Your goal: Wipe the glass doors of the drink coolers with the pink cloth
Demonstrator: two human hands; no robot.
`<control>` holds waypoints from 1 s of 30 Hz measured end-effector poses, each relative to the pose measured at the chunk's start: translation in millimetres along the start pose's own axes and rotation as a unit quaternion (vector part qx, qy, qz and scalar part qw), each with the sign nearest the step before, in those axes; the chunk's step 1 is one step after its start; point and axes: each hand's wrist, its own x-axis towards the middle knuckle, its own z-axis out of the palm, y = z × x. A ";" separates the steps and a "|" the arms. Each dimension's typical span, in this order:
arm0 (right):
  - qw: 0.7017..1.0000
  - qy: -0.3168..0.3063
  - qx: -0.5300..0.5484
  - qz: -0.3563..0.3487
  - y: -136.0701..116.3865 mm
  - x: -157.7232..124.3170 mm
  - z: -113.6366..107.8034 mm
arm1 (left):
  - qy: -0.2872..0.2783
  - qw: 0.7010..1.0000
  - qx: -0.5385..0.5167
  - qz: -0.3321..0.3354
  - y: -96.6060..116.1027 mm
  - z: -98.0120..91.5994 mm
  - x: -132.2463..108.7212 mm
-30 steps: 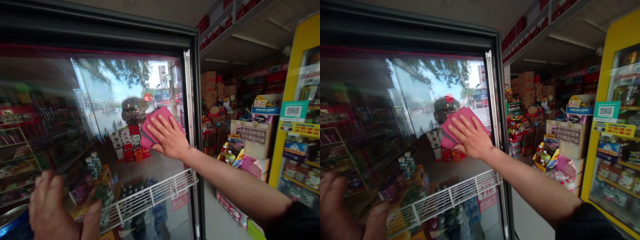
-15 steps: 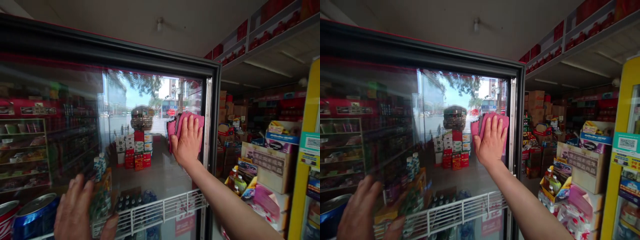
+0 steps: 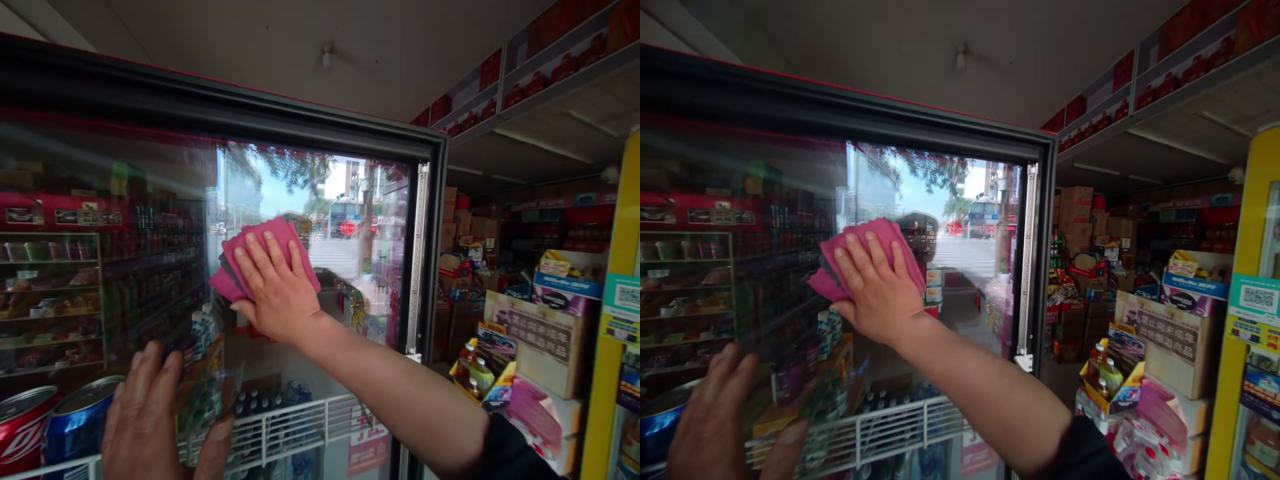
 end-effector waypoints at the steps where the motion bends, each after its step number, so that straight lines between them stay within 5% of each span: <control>1: 1.000 -0.007 -0.003 -0.020 4.9 -2.3 -2.2 | 0.004 1.000 0.003 0.008 2.4 1.6 1.1; 6: 0.998 -0.021 -0.001 -0.051 54.3 -22.5 -18.6 | 0.013 0.999 0.013 0.035 16.1 7.5 6.2; 13: 0.994 0.026 -0.058 0.085 136.1 -69.0 -37.0 | 0.007 0.998 0.050 0.038 31.6 9.1 4.4; 17: 0.984 0.050 -0.077 0.150 162.4 -92.5 -40.9 | 0.001 0.996 0.080 0.032 31.2 2.0 -4.0; 23: 0.975 0.072 -0.097 0.184 153.8 -94.5 -37.9 | 0.017 0.995 0.099 0.011 15.3 -26.4 -11.1; 30: 0.961 0.102 -0.104 0.236 114.8 -62.3 -23.5 | 0.030 0.995 0.098 -0.002 -29.6 -60.0 -9.9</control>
